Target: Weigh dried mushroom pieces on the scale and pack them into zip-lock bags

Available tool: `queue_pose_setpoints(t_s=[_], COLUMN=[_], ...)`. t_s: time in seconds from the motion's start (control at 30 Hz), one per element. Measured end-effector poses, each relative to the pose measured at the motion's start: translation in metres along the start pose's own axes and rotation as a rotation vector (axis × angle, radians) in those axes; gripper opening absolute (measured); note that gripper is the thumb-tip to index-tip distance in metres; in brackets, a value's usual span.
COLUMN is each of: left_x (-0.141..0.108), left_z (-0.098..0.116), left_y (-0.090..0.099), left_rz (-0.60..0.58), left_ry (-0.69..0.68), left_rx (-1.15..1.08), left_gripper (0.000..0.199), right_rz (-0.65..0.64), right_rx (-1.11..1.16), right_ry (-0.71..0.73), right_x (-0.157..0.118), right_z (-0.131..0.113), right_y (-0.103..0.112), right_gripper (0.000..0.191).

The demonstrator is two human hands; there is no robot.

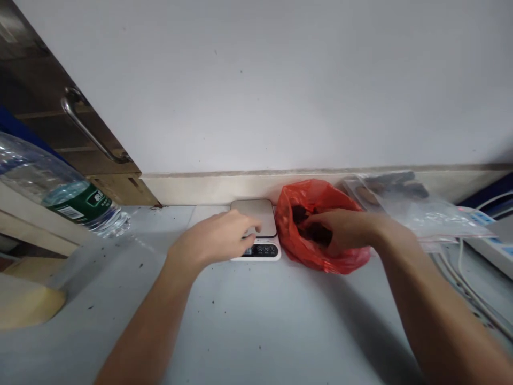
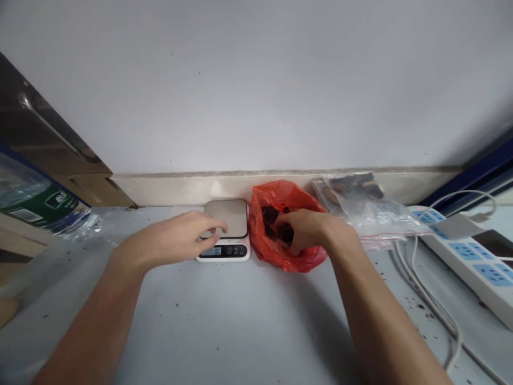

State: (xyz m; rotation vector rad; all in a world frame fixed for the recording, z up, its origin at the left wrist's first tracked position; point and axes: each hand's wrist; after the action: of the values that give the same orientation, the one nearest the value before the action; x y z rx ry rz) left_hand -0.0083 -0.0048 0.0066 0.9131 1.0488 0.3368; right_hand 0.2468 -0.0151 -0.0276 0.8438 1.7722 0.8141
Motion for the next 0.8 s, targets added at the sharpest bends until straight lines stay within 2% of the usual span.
queue_pose_setpoints(t_s=[0.1,0.3,0.43,0.53,0.6,0.7,0.73,0.8], left_x=[-0.003,-0.006,-0.007,-0.006,-0.005,-0.003,-0.003,-0.002], left_z=[-0.008,-0.009,-0.010,-0.018,-0.027,-0.042,-0.047,-0.055], left_y=[0.003,0.003,0.005,0.007,0.008,0.011,0.012,0.013], left_rz=[-0.019,-0.004,-0.032,-0.008,0.006,0.005,0.002,-0.005], left_ry=[0.077,0.032,0.053,0.088,0.083,0.089,0.104,0.145], left_rx=[-0.077,-0.080,-0.100,-0.128,-0.128,-0.124,-0.124,-0.132], left_gripper=[0.041,0.042,0.041,0.042,0.042,0.043,0.044,0.046], right_rz=[-0.144,-0.105,-0.094,-0.022,0.062,0.193,0.210,0.198], right_rx=[-0.012,0.028,0.091,0.124,0.143,0.197,0.208,0.184], right_ry=[-0.086,-0.158,-0.077,-0.025,0.019,0.191,0.245,0.259], right_x=[0.006,0.013,0.006,-0.004,-0.009,-0.006,-0.002,0.011], right_z=[-0.004,-0.004,0.002,0.002,-0.006,-0.030,-0.041,-0.064], right_y=[-0.001,-0.002,0.005,0.015,0.022,0.028,0.028,0.027], right_gripper=[0.033,0.020,0.018,0.013,0.014,0.030,0.032,0.026])
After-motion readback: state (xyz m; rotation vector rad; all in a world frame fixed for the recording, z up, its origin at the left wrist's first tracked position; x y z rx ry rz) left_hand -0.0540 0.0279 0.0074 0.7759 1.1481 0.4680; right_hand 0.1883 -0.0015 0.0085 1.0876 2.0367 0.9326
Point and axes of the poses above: each hand's wrist, its own x-axis towards the middle knuckle, its own y-axis out of the back of the hand, z = x × y, and after that the axes turned 13 degrees about -z, right-handed
